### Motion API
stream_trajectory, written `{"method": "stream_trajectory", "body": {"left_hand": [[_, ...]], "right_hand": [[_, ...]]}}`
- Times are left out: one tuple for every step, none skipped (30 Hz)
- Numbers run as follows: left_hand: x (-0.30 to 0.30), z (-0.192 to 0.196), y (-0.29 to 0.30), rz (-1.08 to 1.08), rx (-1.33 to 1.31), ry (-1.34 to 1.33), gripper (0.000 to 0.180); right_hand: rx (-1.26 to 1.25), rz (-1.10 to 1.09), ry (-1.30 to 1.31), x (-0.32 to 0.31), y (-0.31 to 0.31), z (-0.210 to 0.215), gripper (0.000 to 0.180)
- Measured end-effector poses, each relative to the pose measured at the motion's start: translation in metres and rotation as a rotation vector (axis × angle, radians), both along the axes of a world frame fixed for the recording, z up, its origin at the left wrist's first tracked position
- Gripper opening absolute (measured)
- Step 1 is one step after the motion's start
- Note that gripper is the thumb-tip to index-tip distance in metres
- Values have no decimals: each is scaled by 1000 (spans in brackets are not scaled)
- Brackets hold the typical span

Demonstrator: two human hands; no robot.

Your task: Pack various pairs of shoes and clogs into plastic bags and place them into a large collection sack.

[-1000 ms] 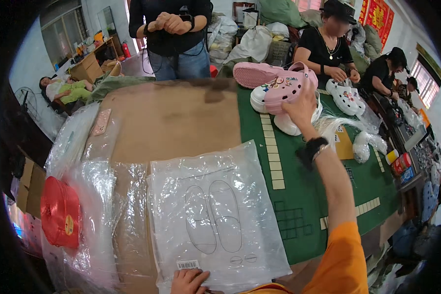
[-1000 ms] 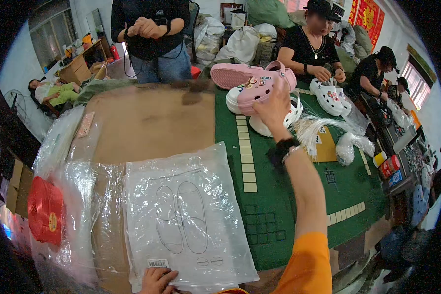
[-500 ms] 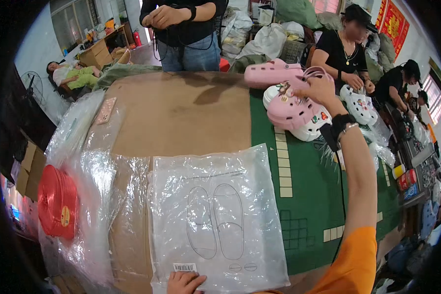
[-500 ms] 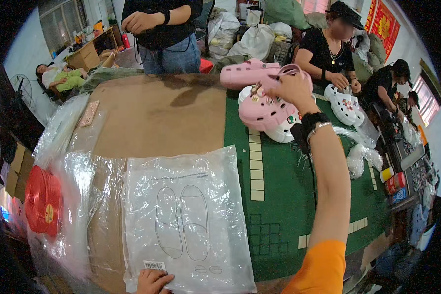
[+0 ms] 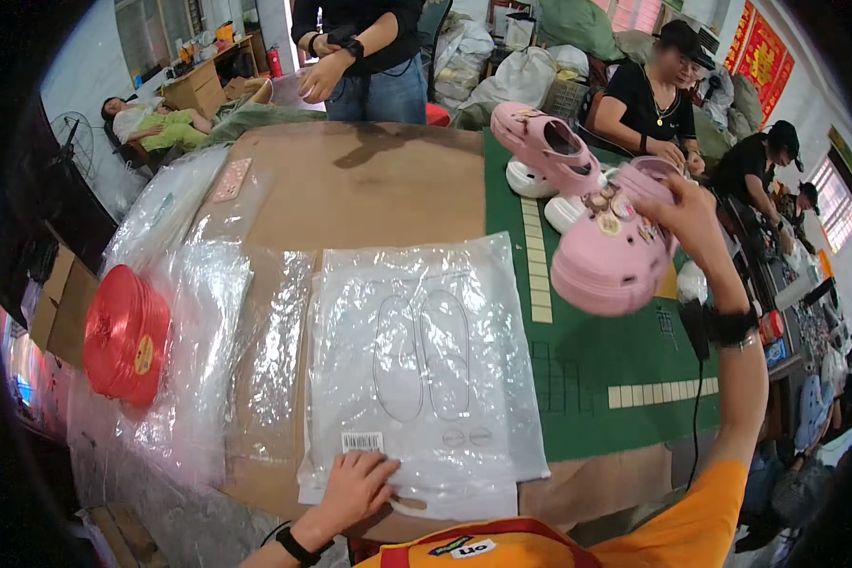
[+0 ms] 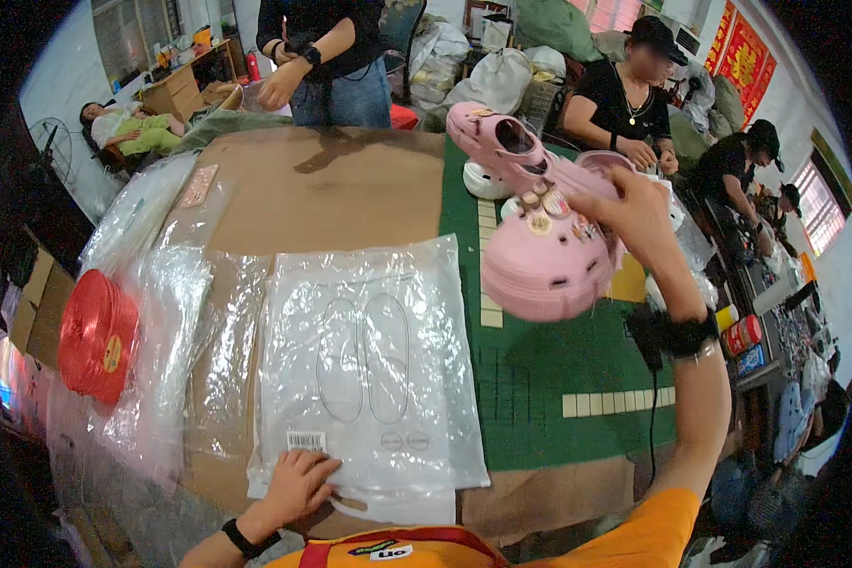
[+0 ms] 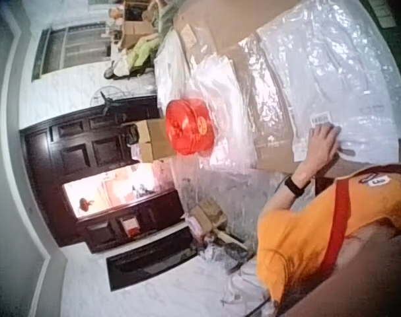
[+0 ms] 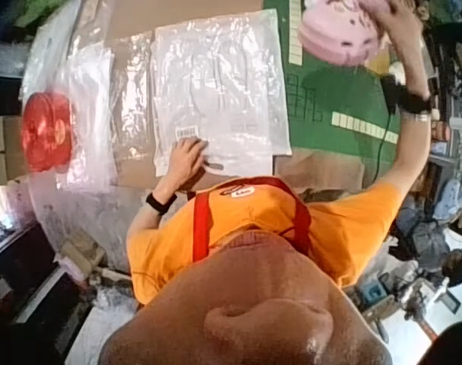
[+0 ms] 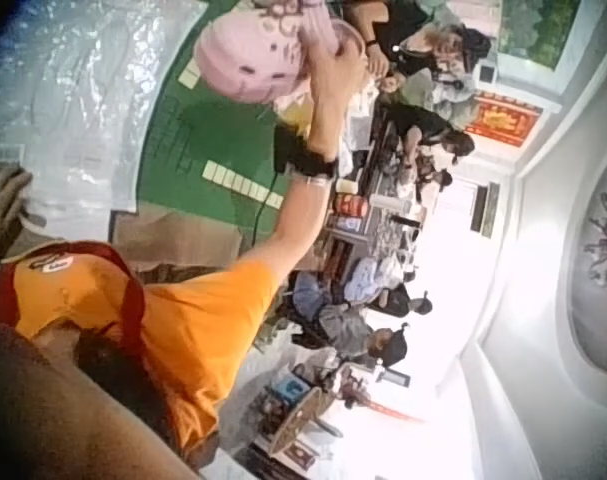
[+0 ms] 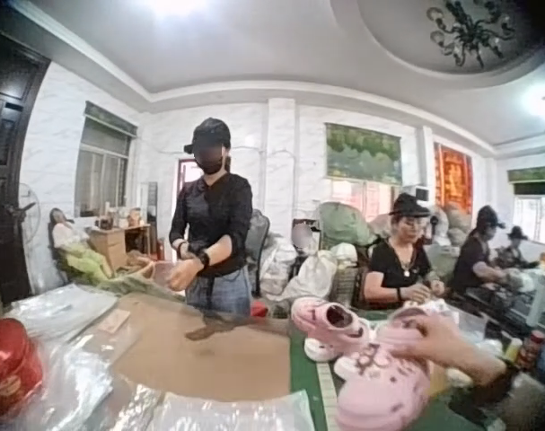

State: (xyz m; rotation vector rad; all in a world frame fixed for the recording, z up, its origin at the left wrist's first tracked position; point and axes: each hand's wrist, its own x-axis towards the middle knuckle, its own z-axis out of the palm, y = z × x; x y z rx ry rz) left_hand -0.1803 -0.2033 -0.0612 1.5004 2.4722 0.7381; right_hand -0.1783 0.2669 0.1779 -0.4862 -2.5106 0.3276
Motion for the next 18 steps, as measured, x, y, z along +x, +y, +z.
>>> {"method": "stream_trajectory", "body": {"left_hand": [[5, 2, -2, 34, -13, 8, 39], [-1, -1, 4, 34, -27, -5, 39], [1, 4, 6, 37, -22, 5, 39], [5, 7, 4, 22, -26, 2, 39], [9, 7, 3, 54, -17, 28, 39], [11, 10, 5, 71, -5, 56, 38], [9, 11, 6, 62, -38, 47, 38], [9, 10, 7, 40, -48, 42, 38], [9, 9, 6, 40, -41, 68, 38], [9, 8, 6, 41, -36, 94, 37], [9, 10, 8, 53, -18, 87, 35], [9, 7, 9, 29, -32, 81, 35], [8, 3, 9, 30, -6, 109, 35], [8, 2, 9, 33, 20, 138, 36], [9, 6, 12, 40, 18, 138, 32], [8, 5, 11, 24, 14, 139, 32], [5, 3, 9, 26, 20, 127, 29], [2, 1, 10, 24, 31, 112, 26]], "right_hand": [[-10, 23, 7, 23, -12, 1, 41], [-21, 13, -8, 43, -16, -6, 40], [-82, -20, -25, 69, -20, -11, 39], [-146, -47, -41, 94, -27, -17, 38], [-91, -86, -26, 117, -35, -30, 38], [-34, -139, -11, 143, -43, -41, 39], [-273, -176, -79, 163, -50, -46, 39], [-213, -213, -133, 177, -63, -52, 38], [-172, -254, -113, 192, -77, -63, 38], [-132, -293, -95, 204, -86, -74, 38], [-149, -309, -103, 212, -90, -81, 38], [-151, -344, -92, 222, -95, -86, 38], [-152, -377, -81, 231, -99, -91, 37], [-166, -395, -88, 237, -101, -94, 37], [-131, -403, -126, 241, -97, -96, 37], [-90, -404, -160, 243, -92, -96, 37], [-3, -397, -221, 245, -85, -103, 35], [-3, -416, -222, 244, -81, -110, 35]]}}
